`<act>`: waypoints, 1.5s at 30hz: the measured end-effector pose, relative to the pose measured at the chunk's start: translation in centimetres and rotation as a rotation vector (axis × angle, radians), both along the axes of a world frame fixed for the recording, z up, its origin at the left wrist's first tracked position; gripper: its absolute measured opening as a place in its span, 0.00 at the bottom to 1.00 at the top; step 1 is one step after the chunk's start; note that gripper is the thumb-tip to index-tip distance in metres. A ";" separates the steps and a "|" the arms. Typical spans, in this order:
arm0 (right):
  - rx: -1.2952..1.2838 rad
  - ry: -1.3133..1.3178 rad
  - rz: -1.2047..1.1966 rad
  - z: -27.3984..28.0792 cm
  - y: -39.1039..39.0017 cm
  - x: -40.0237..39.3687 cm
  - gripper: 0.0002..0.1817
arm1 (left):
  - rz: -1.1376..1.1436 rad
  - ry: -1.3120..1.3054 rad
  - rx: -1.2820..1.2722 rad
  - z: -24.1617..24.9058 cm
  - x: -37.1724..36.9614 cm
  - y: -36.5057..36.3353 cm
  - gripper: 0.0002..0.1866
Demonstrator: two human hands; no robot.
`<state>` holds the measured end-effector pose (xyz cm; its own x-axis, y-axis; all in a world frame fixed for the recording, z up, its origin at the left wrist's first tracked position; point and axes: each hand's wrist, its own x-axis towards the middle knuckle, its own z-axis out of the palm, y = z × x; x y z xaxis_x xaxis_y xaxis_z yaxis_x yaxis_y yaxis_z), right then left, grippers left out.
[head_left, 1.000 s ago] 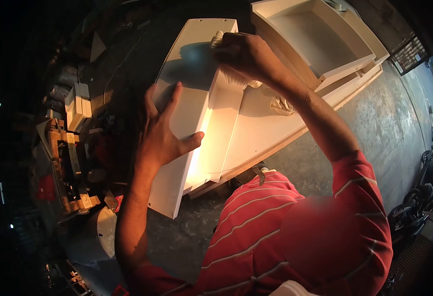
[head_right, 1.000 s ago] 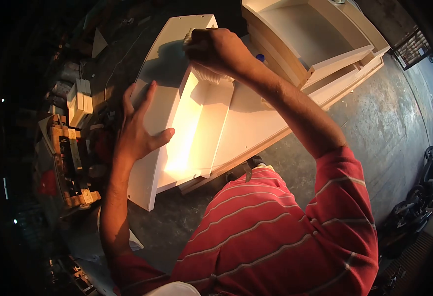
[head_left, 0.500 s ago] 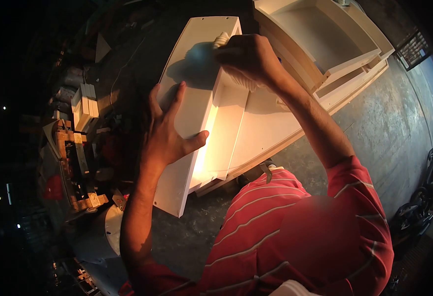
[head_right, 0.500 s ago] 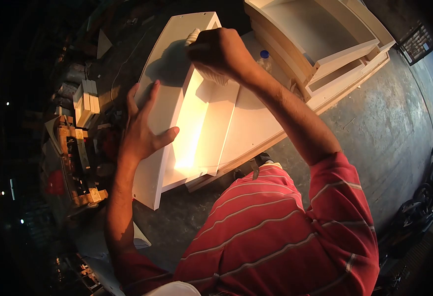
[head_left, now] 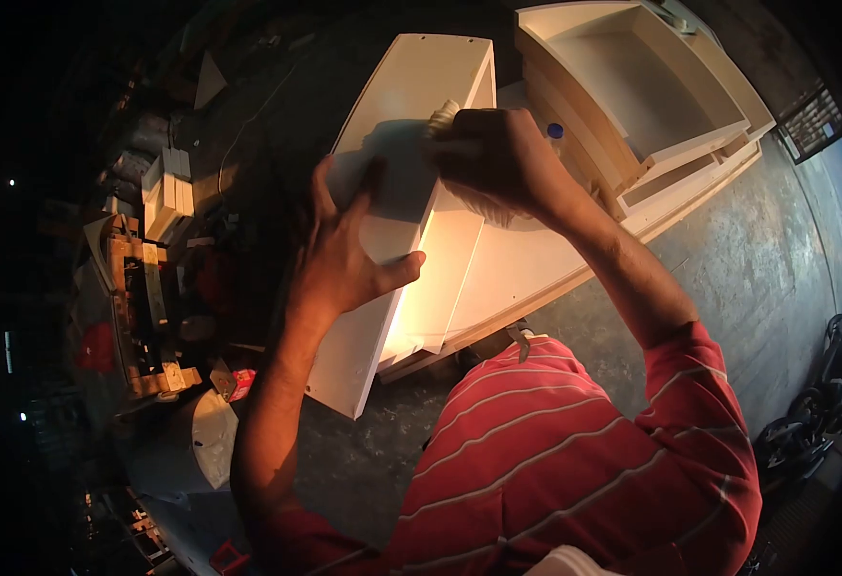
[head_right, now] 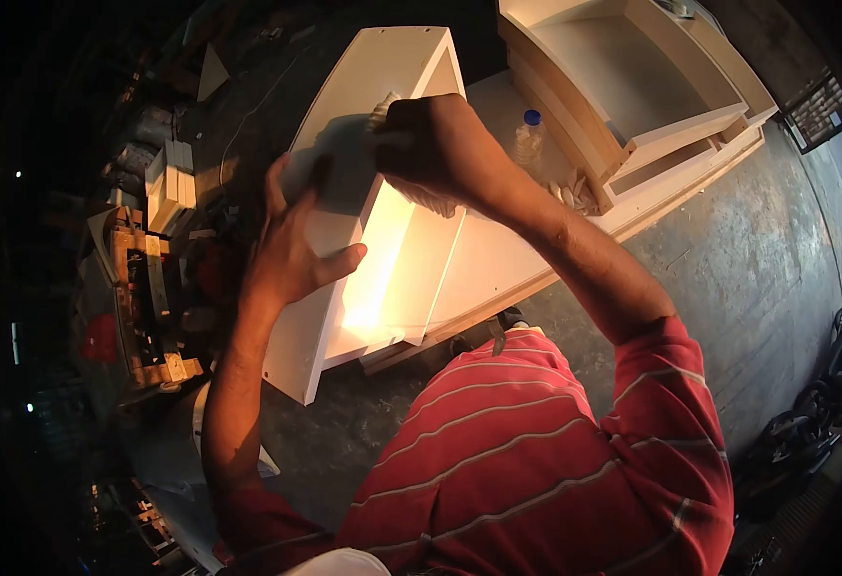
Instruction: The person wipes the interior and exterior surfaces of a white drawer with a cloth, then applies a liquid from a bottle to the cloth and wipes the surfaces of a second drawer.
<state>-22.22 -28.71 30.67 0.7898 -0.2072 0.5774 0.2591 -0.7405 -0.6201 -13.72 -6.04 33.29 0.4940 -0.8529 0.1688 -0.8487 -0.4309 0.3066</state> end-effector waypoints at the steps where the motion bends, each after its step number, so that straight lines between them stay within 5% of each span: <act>1: 0.137 0.047 0.002 0.9 -0.1 -0.2 0.12 | 0.001 0.014 0.006 0.1 -0.3 0.0 0.53; 2: 0.273 0.095 -0.001 1.3 -0.3 -0.3 0.12 | -0.001 0.022 0.009 -0.1 -0.4 0.0 0.53; 6: 0.022 0.197 -0.140 2.7 -1.7 0.8 0.12 | 0.025 -0.030 0.035 0.0 -0.7 -0.3 0.54; 8: -0.206 -0.001 0.118 1.5 -0.8 0.7 0.07 | 0.038 -0.032 0.039 0.2 -0.5 -0.2 0.53; 10: -0.068 -0.026 -0.006 1.3 0.1 0.4 0.03 | 0.004 -0.032 0.007 -0.1 -0.3 -0.1 0.53; 12: -0.541 -0.088 -0.049 1.5 -2.4 1.1 0.03 | 0.019 -0.026 0.031 0.0 -0.7 -0.1 0.53; 14: -0.572 -0.242 0.022 1.9 -4.1 1.9 0.04 | 0.034 -0.029 0.049 0.1 -0.7 -0.1 0.53; 16: 0.041 0.212 -0.063 2.1 -2.4 1.3 0.03 | 0.025 -0.066 0.057 -0.1 -0.4 -0.1 0.54; 17: -0.591 -0.125 0.092 2.0 -2.0 1.1 0.05 | 0.026 -0.067 0.054 -0.1 -0.4 0.0 0.54; 18: 0.050 0.141 0.032 1.6 -0.6 0.0 0.08 | 0.015 -0.062 0.035 -0.2 -0.2 0.0 0.54; 22: 0.043 0.168 0.024 1.9 -2.9 0.6 0.06 | 0.010 -0.059 0.057 -0.1 -0.3 -0.1 0.54; 24: -0.071 0.222 -0.037 1.6 -3.6 0.9 0.06 | 0.013 -0.044 0.051 -0.1 -0.4 -0.1 0.55; 26: -0.385 -0.007 0.100 1.0 -2.8 1.0 0.12 | 0.019 -0.033 0.041 -0.3 -0.2 -0.1 0.55; 27: -0.003 0.095 0.060 1.1 -1.4 0.0 0.12 | -0.006 -0.049 0.023 -0.5 0.0 0.0 0.55; 30: 0.094 0.138 0.072 1.7 -1.8 0.0 0.08 | -0.012 -0.047 0.019 -0.2 -0.3 -0.1 0.55; 31: -0.406 -0.079 0.006 1.4 -3.0 0.8 0.05 | 0.004 -0.035 0.025 0.0 -0.4 -0.2 0.55; 32: -0.436 -0.056 -0.090 1.0 -3.4 1.0 0.06 | -0.001 -0.035 0.029 0.1 -0.5 -0.2 0.55; 34: -0.405 -0.112 -0.011 0.2 -3.6 1.2 0.05 | -0.011 -0.022 0.039 0.2 -0.4 -0.2 0.55; 36: 0.077 0.086 0.068 1.0 -0.8 -0.4 0.07 | -0.028 -0.058 0.038 0.0 0.0 0.0 0.55; 40: 0.152 0.118 0.103 0.6 -2.6 0.6 0.08 | -0.024 -0.012 0.039 0.3 -0.3 -0.1 0.55; 41: -0.566 -0.081 -0.100 0.9 -3.3 0.7 0.05 | -0.025 -0.011 0.043 0.3 -0.4 -0.1 0.55; 44: -0.717 -0.235 0.075 0.8 -3.0 1.3 0.04 | -0.012 -0.013 0.046 0.3 -0.4 -0.2 0.56; 45: -0.158 0.010 0.113 0.4 -1.7 0.1 0.05 | -0.032 -0.049 0.047 0.0 -0.2 -0.1 0.56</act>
<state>-22.09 -30.38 31.10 0.8088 -0.0243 0.5875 0.3402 -0.7957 -0.5012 -13.90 -6.16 33.28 0.4584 -0.8758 0.1512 -0.8758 -0.4161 0.2448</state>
